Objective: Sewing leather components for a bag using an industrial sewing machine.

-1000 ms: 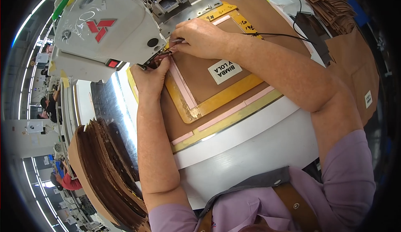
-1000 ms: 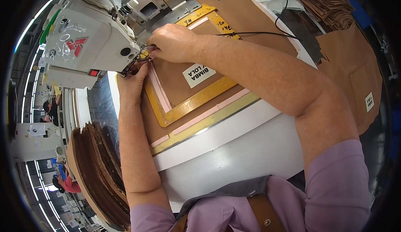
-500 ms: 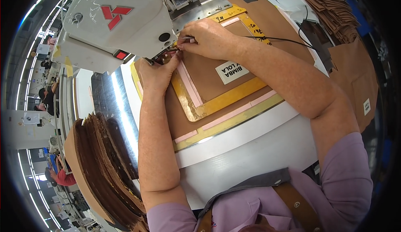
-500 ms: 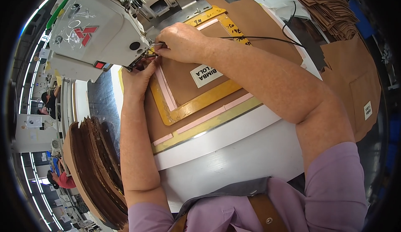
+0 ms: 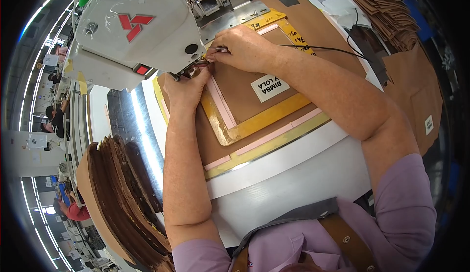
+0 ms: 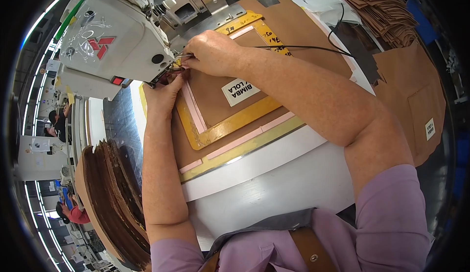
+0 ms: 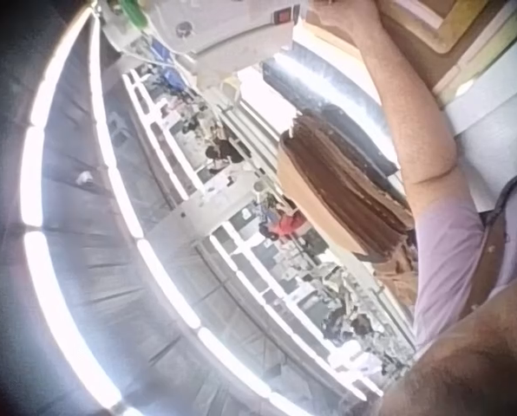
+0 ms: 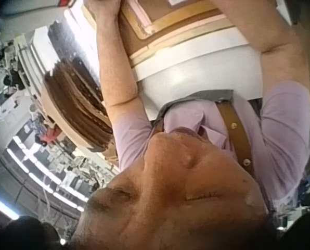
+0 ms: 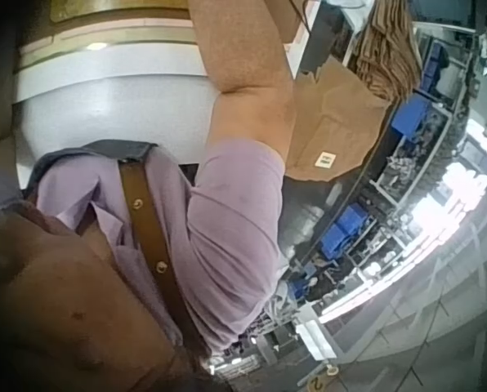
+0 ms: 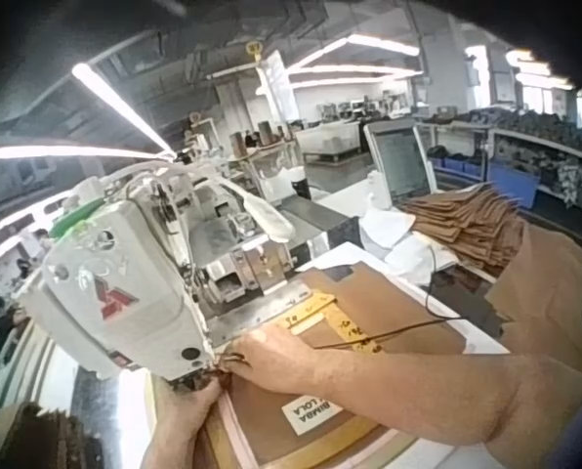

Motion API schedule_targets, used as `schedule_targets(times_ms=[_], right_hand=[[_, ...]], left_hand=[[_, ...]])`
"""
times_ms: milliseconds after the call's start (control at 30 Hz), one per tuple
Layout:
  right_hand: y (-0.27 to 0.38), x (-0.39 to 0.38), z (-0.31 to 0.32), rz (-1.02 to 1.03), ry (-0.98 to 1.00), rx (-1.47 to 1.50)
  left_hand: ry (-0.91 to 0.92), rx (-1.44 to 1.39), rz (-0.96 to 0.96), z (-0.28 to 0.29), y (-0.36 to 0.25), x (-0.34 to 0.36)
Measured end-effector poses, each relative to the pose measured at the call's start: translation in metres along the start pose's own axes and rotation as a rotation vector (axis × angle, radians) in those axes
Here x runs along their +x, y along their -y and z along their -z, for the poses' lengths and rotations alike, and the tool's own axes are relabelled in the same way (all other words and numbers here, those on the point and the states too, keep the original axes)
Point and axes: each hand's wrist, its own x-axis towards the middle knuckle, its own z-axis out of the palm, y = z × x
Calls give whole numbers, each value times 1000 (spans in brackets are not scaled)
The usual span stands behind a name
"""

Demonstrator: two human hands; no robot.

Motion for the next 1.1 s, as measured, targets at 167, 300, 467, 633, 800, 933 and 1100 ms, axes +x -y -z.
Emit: schedule_targets(times_ms=[167,300,467,633,800,933,1100], right_hand=[[-3,-2,7,31,-76,-34],[-6,-2,8,63,-137,-82],[-4,-5,5,75,-105,-143],[-2,-5,11,55,-39,-234],[-9,-6,12,66,-15,-221],[1,-3,11,77,77,-236],[8,0,6,67,112,-224]], left_hand=[[-38,115,-60,-7,-12,-3],[-22,109,-24,-8,-16,-6],[-38,81,-2,-8,-10,-4],[-71,57,-31,-1,1,-1],[39,-66,56,3,-19,-6],[64,-49,60,9,-18,-9],[79,-28,19,8,-23,-11]])
